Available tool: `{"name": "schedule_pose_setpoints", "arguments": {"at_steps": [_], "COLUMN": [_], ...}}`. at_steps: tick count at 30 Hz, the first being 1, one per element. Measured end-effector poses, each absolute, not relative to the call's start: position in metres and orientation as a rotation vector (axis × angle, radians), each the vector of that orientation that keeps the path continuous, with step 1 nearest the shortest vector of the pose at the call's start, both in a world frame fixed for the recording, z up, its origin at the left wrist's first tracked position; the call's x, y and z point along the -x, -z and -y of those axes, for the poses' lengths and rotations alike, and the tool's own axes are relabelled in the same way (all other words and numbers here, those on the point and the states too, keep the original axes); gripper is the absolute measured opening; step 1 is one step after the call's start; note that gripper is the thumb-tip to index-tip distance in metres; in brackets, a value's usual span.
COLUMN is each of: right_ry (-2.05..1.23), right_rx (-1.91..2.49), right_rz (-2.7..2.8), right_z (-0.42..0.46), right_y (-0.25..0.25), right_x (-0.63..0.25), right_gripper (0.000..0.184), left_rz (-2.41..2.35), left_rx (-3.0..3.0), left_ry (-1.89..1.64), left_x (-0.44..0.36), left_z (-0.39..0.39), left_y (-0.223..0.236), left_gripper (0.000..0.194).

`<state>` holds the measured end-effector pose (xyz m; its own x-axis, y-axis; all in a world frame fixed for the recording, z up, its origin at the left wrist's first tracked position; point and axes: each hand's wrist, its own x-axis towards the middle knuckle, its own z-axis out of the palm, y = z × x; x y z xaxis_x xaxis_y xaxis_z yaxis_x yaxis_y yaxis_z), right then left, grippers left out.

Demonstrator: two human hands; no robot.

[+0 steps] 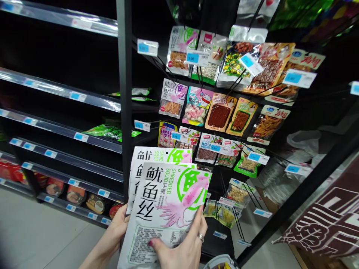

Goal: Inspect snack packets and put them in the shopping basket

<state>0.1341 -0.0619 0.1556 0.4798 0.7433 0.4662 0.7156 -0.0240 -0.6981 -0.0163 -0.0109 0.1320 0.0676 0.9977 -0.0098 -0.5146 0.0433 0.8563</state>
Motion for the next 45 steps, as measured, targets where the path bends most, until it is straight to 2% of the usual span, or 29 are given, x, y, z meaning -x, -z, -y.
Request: {"name": "schedule_pose_setpoints", "arguments": {"at_steps": [12, 45], "right_ry": [-0.052, -0.06], "right_rx": [1.714, 1.724], "right_rz": [1.235, 1.226], "right_z": [0.063, 0.059], "right_y": [-0.157, -0.15], "right_x": [-0.13, -0.134], "right_gripper": [0.112, 0.11], "left_rz": [-0.784, -0.817], "left_rx": [-0.859, -0.785], "left_ry": [-1.37, -1.404], "left_x": [0.022, 0.013], "left_z": [0.007, 0.013], "left_y": [-0.122, -0.138], "left_gripper": [0.05, 0.047]}}
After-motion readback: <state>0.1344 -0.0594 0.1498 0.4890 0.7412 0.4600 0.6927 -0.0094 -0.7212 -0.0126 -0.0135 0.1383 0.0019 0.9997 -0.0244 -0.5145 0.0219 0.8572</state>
